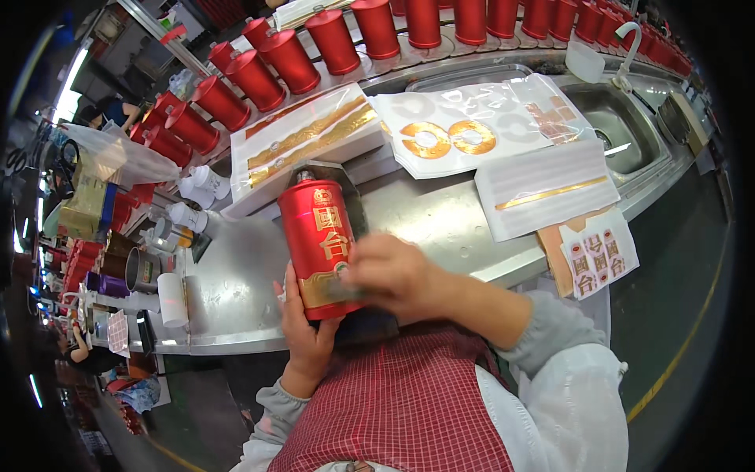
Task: The person cleans the surface of a red cylindrical container with a green cloth. They peel a gold decorative sticker from a sheet and align it on the container's body. The person uses a small green tool to press the sticker firmly and remove air bubbles.
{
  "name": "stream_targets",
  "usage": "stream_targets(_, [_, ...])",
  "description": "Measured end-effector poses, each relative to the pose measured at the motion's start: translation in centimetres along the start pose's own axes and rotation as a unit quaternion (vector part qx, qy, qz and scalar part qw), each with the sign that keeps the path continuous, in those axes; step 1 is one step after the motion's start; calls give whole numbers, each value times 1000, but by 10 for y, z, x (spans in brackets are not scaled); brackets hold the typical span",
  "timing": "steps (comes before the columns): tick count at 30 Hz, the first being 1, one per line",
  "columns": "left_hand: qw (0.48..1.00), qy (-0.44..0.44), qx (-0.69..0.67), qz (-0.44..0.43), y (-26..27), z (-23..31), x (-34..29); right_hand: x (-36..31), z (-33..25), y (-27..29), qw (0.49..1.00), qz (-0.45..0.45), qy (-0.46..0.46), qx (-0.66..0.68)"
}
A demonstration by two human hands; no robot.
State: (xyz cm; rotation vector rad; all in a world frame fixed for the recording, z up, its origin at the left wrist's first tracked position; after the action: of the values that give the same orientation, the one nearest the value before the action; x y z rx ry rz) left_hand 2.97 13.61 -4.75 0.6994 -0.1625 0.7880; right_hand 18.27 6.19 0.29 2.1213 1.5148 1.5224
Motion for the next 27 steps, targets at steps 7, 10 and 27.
stream_targets(7, [1000,-13,-10,-2,1,7,3,9,18,12,979,85,-10,-188])
stream_targets(10, [998,-36,49,3,4,15,4,11,-27,6,997,-52,52,36])
stream_targets(27, [1000,-10,5,-1,-2,1,-3,83,23,-8,979,-193,-66,-26])
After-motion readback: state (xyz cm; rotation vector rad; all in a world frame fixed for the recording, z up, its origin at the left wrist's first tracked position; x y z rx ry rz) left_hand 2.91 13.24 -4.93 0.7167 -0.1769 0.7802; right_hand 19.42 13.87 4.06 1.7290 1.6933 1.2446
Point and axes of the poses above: each hand's wrist, its own x-axis towards the middle knuckle, its own y-axis out of the back of the hand, z = x × y, the point moved 8 cm from there along x, towards the middle knuckle, and after that the axes turned 15 degrees about -x, right-handed, at the moved point
